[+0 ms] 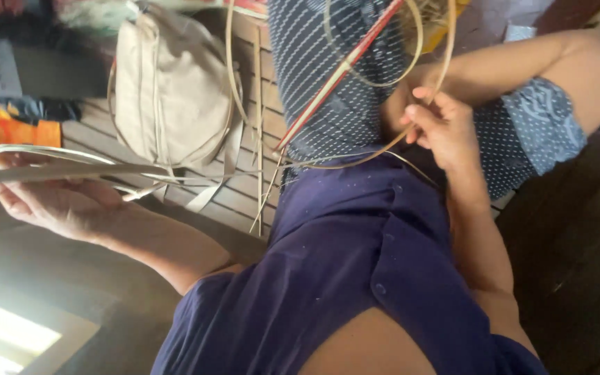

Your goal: Weaving thin wood strips around a circular frame to create a basket or decorative object.

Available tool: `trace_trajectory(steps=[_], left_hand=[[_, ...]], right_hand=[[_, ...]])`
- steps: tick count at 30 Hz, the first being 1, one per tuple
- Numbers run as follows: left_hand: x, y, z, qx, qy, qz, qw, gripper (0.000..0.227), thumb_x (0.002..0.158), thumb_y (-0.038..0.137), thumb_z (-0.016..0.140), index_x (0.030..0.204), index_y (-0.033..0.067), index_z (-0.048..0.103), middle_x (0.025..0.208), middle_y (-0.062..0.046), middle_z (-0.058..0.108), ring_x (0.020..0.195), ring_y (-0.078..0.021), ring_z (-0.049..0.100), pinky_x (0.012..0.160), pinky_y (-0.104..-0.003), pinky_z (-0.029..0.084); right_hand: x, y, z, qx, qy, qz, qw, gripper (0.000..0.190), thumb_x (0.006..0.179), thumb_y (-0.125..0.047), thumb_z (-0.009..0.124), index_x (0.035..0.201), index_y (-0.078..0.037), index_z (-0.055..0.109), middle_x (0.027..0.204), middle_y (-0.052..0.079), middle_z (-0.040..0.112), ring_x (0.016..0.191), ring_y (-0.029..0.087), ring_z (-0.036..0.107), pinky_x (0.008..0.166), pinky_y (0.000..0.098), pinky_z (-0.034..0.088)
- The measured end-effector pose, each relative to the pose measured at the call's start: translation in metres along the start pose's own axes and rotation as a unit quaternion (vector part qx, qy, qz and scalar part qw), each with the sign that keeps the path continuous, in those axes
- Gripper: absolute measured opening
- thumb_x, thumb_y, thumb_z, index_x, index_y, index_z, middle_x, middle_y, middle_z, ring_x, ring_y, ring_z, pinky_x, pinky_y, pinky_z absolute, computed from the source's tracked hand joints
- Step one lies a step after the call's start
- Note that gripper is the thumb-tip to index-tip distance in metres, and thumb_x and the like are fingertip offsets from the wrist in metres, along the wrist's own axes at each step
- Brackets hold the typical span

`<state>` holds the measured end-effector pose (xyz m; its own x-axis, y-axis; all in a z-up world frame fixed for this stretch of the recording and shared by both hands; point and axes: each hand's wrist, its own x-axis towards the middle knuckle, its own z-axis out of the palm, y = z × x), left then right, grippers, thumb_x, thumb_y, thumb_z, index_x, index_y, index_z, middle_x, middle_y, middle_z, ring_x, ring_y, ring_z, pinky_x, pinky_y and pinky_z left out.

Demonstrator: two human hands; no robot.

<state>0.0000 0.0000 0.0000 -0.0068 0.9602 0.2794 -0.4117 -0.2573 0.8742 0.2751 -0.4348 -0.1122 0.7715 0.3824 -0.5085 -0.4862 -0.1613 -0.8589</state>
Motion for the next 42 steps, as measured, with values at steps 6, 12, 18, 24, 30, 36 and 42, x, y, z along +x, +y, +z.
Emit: trace_trajectory(steps=[6, 12, 18, 24, 30, 36, 42], left_hand=[[-0.001, 0.006, -0.027, -0.044, -0.026, 0.024, 0.998, 0.034, 0.097, 0.012, 0.081, 0.122, -0.0033, 0.065, 0.103, -0.012, 0.068, 0.087, -0.0129, 0.063, 0.077, -0.022, 0.046], [-0.001, 0.015, -0.043, -0.034, 0.015, 0.017, 0.999, 0.029, 0.101, 0.01, 0.079, 0.125, -0.0007, 0.065, 0.089, -0.007, 0.063, 0.067, -0.0077, 0.052, 0.052, -0.022, 0.035], [-0.009, 0.02, -0.033, 0.002, -0.051, 0.02, 0.999, 0.013, 0.103, 0.014, 0.077, 0.11, 0.0101, 0.067, 0.072, -0.001, 0.054, 0.051, -0.0107, 0.04, 0.041, -0.028, 0.028], [-0.015, 0.002, -0.022, 0.032, -0.019, -0.052, 0.998, 0.021, 0.099, 0.022, 0.075, 0.095, 0.0093, 0.058, 0.069, 0.001, 0.045, 0.052, -0.0103, 0.044, 0.042, -0.026, 0.032], [-0.023, -0.011, -0.027, -0.033, -0.036, -0.071, 0.996, 0.02, 0.101, 0.015, 0.073, 0.116, 0.0025, 0.071, 0.083, -0.005, 0.065, 0.055, -0.0082, 0.051, 0.047, -0.02, 0.042], [-0.021, -0.034, -0.028, 0.046, 0.024, -0.104, 0.993, 0.009, 0.1, 0.017, 0.069, 0.104, 0.0091, 0.065, 0.074, -0.006, 0.066, 0.06, -0.0145, 0.066, 0.047, -0.016, 0.048], [-0.031, -0.031, -0.013, 0.041, -0.012, -0.157, 0.987, 0.013, 0.1, 0.021, 0.07, 0.1, 0.0096, 0.065, 0.072, -0.008, 0.064, 0.061, -0.0124, 0.065, 0.049, -0.014, 0.049]], right_hand=[[-0.007, -0.047, 0.028, 0.03, -0.029, -0.072, 0.997, 0.012, 0.105, -0.004, 0.057, 0.116, -0.004, 0.062, 0.086, 0.008, 0.067, 0.056, 0.009, 0.06, 0.041, 0.0151, 0.037], [0.007, -0.115, 0.126, -0.122, -0.16, -0.329, 0.923, 0.016, 0.109, 0.017, 0.053, 0.121, 0.007, 0.052, 0.089, 0.015, 0.063, 0.057, 0.017, 0.058, 0.043, 0.0249, 0.045], [0.065, -0.076, 0.247, -0.189, -0.285, -0.285, 0.895, 0.01, 0.104, -0.001, 0.06, 0.112, 0.003, 0.058, 0.079, 0.007, 0.068, 0.048, 0.012, 0.067, 0.034, 0.0212, 0.054], [0.106, -0.032, 0.296, -0.193, -0.32, -0.104, 0.922, 0.01, 0.103, -0.008, 0.058, 0.105, 0.0, 0.053, 0.082, 0.007, 0.068, 0.06, 0.012, 0.075, 0.047, 0.0173, 0.063], [0.128, 0.011, 0.295, -0.362, -0.296, -0.2, 0.861, 0.018, 0.098, -0.024, 0.066, 0.09, -0.008, 0.063, 0.073, -0.001, 0.062, 0.059, 0.013, 0.055, 0.055, 0.0285, 0.046], [0.137, 0.028, 0.297, -0.545, -0.327, -0.139, 0.759, 0.035, 0.097, -0.049, 0.058, 0.112, -0.019, 0.071, 0.109, 0.006, 0.075, 0.109, 0.031, 0.07, 0.093, 0.0514, 0.051], [0.165, 0.089, 0.29, -0.697, -0.322, -0.298, 0.567, 0.029, 0.094, -0.016, 0.057, 0.12, -0.015, 0.071, 0.125, 0.012, 0.07, 0.13, 0.034, 0.054, 0.11, 0.0643, 0.028]])
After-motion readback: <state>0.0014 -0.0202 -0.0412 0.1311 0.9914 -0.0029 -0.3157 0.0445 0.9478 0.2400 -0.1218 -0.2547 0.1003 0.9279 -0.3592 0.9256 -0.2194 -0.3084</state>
